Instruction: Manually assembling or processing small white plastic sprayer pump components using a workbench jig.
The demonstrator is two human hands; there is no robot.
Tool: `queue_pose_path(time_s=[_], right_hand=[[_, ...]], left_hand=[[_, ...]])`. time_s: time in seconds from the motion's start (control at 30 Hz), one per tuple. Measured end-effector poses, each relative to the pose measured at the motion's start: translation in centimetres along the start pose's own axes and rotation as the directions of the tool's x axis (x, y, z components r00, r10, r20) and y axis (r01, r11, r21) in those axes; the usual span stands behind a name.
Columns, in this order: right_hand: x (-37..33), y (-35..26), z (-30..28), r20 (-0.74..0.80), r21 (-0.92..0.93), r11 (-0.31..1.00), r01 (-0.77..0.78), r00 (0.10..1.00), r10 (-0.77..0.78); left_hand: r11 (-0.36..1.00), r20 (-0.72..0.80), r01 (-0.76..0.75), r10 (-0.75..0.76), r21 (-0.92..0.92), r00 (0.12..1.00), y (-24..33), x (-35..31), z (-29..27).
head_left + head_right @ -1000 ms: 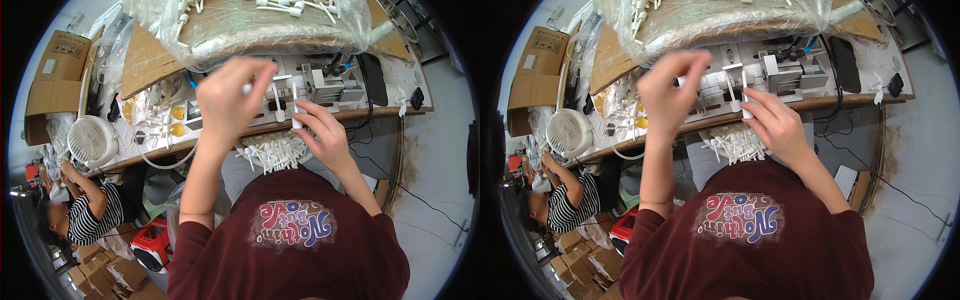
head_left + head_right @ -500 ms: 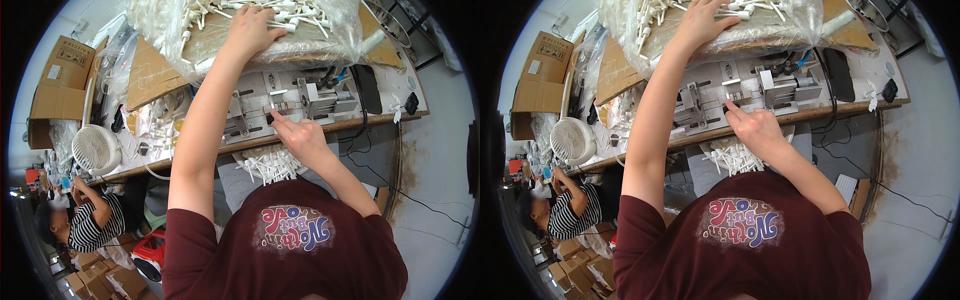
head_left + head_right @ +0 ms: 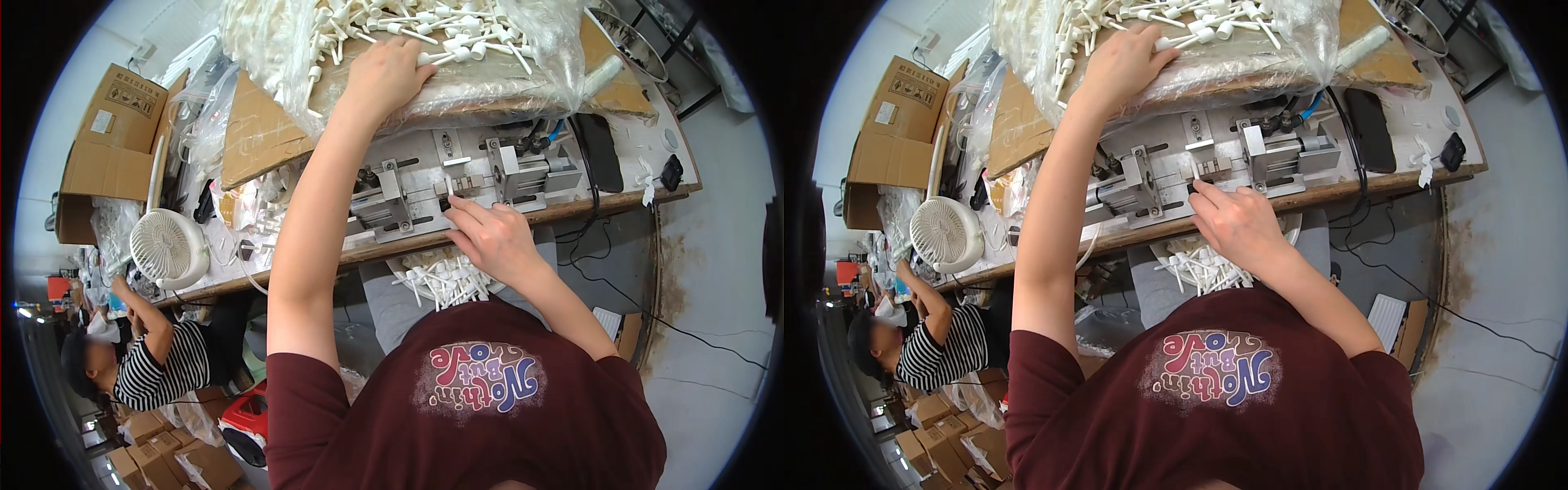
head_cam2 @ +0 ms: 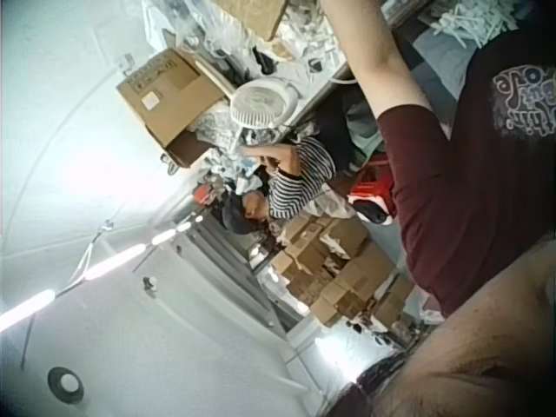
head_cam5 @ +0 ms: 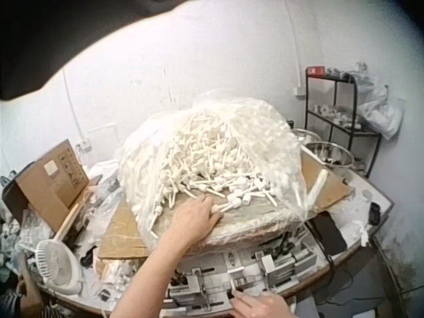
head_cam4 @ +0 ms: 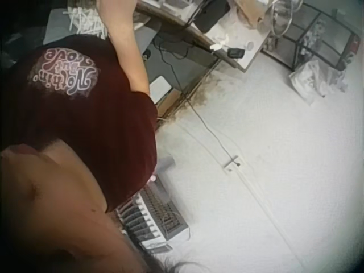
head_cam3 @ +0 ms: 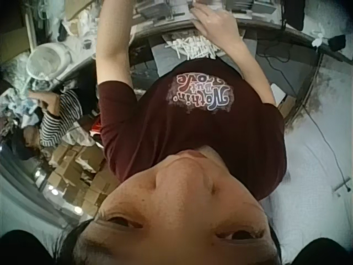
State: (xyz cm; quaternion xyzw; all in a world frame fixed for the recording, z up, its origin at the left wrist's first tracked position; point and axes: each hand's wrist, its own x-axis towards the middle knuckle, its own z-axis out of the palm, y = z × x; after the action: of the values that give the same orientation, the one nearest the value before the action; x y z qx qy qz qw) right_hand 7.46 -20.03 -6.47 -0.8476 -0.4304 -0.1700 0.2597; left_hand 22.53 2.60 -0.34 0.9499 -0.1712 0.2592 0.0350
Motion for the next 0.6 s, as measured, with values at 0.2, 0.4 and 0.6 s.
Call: queue_pose_path(time_s=[0.2,0.4,0.6], right_hand=[[-0.3,0.0,-1.1,-0.072,0.243,0.962,-0.121,0.987,0.142],[2.5,0.8,-3.8,-0.059,0.820,0.490,-0.295,0.808,0.587],[3.5,-1.3,-3.6,-0.381,0.247,0.964,0.096,0.925,0.005]], left_hand=[[0.986,0.083,0.142,-0.135,-0.089,0.987,1.8,-0.9,-2.2],[0.718,0.101,0.309,-0.318,-0.624,0.943,5.4,-4.8,-6.3],[-0.228,0.525,0.475,-0.287,-0.850,0.801,12.3,-10.5,-6.0]])
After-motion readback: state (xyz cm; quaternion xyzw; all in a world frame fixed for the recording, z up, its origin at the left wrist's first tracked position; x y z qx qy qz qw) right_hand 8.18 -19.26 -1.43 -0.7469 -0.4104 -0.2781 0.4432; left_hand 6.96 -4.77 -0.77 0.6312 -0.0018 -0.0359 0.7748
